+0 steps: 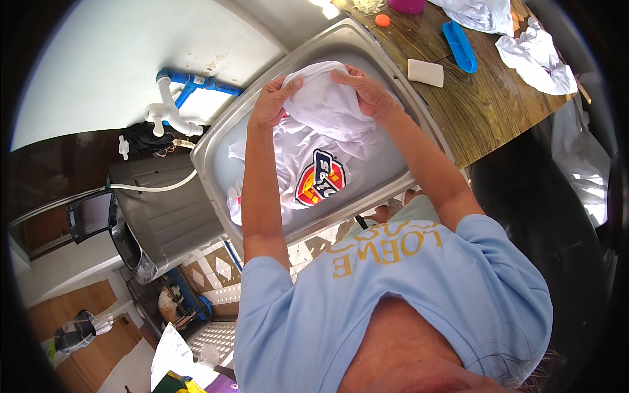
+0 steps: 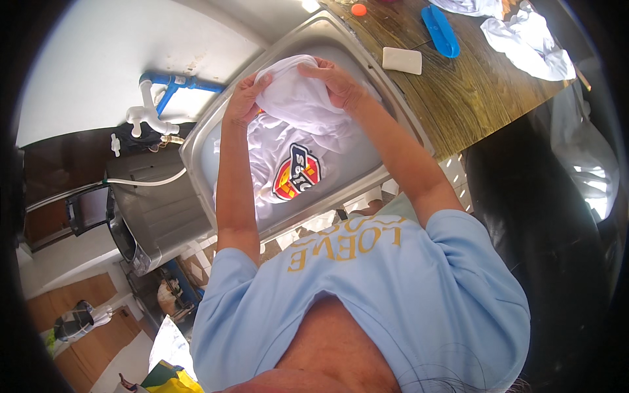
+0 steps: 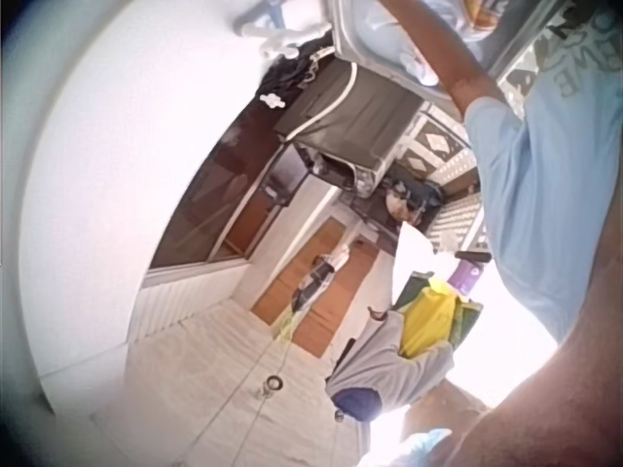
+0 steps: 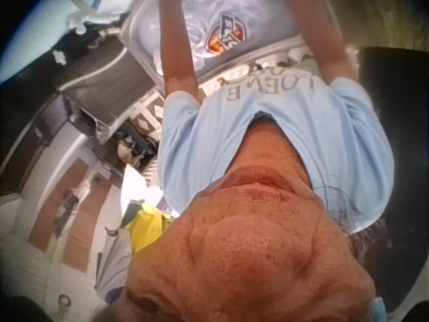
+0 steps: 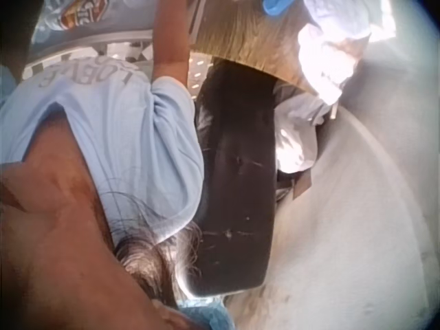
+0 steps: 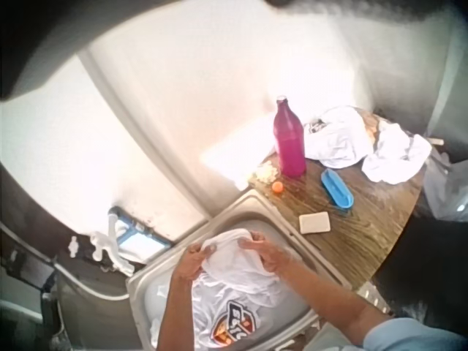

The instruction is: The person washes white shirts by hand in a small plastic basin filled with soapy water, applying soap from a bar and scrubbing stained areas.

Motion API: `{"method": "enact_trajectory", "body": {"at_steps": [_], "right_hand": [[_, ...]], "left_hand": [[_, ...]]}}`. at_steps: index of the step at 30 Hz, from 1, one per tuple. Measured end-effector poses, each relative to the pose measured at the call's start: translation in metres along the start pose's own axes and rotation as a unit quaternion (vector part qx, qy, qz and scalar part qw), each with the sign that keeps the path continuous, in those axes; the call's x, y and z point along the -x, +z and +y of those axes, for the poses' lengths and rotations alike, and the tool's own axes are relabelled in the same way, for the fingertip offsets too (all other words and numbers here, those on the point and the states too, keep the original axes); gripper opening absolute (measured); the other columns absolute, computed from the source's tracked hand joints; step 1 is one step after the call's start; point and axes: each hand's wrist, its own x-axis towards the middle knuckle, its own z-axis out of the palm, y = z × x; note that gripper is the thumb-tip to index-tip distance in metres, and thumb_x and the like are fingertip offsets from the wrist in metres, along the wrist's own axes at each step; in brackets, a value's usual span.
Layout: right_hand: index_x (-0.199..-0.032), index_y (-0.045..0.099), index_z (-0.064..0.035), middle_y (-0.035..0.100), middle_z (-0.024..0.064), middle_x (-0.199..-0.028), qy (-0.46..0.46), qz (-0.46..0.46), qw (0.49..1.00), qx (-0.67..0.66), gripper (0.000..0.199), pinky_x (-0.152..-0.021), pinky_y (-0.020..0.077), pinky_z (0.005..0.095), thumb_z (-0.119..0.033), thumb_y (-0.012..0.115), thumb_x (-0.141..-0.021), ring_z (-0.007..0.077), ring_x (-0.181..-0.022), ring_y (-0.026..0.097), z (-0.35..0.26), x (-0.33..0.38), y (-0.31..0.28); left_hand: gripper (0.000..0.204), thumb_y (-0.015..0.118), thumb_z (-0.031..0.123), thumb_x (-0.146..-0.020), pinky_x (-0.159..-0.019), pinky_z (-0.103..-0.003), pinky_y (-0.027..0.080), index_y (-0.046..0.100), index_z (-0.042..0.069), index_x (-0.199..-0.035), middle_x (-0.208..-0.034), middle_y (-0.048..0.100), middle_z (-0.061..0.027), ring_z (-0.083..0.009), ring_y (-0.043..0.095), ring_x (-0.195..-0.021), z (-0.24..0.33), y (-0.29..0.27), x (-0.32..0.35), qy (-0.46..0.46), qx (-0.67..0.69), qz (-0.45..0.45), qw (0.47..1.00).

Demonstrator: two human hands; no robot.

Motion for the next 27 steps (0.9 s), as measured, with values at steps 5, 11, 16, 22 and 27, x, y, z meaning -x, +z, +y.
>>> {"method": "enact_trajectory", "body": {"at_steps": [5, 11, 16, 22, 27], "right_hand": [[-0.113, 0.058, -0.0024, 0.066, 0.0095, -0.104, 0.002, 0.089, 0.992, -0.085, 0.048, -0.082, 0.0542, 0.0340, -0.046, 0.057, -0.091, 0.0218, -0.090, 0.066, 0.023, -0.018, 0.000], [-0.102, 0.060, -0.0085, 0.061, 0.0039, -0.090, -0.065, -0.265, 0.923, -0.270, 0.045, -0.075, 0.0514, 0.0303, -0.052, 0.050, -0.093, 0.0170, -0.084, 0.060, 0.047, -0.053, -0.062], [-0.108, 0.060, -0.0092, 0.062, 0.0049, -0.093, 0.025, 0.228, 0.957, -0.177, 0.038, -0.078, 0.0536, 0.0377, -0.043, 0.047, -0.096, 0.0203, -0.086, 0.063, 0.046, -0.036, 0.015], [-0.097, 0.060, -0.0130, 0.062, 0.0017, -0.092, -0.104, -0.163, 0.931, -0.309, 0.032, -0.074, 0.0509, 0.0331, -0.043, 0.051, -0.094, 0.0186, -0.085, 0.061, 0.073, -0.046, -0.087], [-0.106, 0.060, -0.0128, 0.061, 0.0023, -0.111, 0.001, 0.282, 0.953, -0.113, 0.030, -0.090, 0.0441, 0.0345, -0.036, 0.045, -0.096, 0.0165, -0.104, 0.055, 0.056, -0.042, 0.000]], "left_hand": [[0.044, 0.065, 0.043, -0.088, -0.055, -0.027, 0.048, 0.067, 0.002, -0.071, -0.068, 0.063, 0.0002, -0.0093, 0.058, -0.060, -0.001, 0.038, -0.013, 0.069, -0.025, 0.146, 0.987], [0.053, 0.065, 0.035, -0.086, -0.044, -0.036, 0.032, 0.042, 0.002, -0.052, -0.048, 0.041, -0.0105, -0.0262, 0.037, -0.043, -0.055, 0.127, -0.030, 0.405, -0.542, 0.151, 0.721], [0.039, 0.066, 0.028, -0.084, -0.047, -0.040, 0.036, 0.054, 0.003, -0.056, -0.053, 0.049, -0.0161, -0.0343, 0.043, -0.045, -0.036, 0.057, -0.060, 0.245, -0.524, 0.234, 0.782], [0.039, 0.066, 0.024, -0.083, -0.045, -0.040, 0.035, 0.050, 0.003, -0.055, -0.051, 0.048, -0.0160, -0.0330, 0.043, -0.044, -0.063, 0.111, -0.057, 0.423, -0.506, 0.135, 0.740], [0.037, 0.066, 0.025, -0.084, -0.045, -0.038, 0.034, 0.055, 0.001, -0.059, -0.049, 0.046, -0.0165, -0.0285, 0.036, -0.043, -0.057, 0.059, -0.069, 0.310, -0.516, 0.240, 0.761]]}}
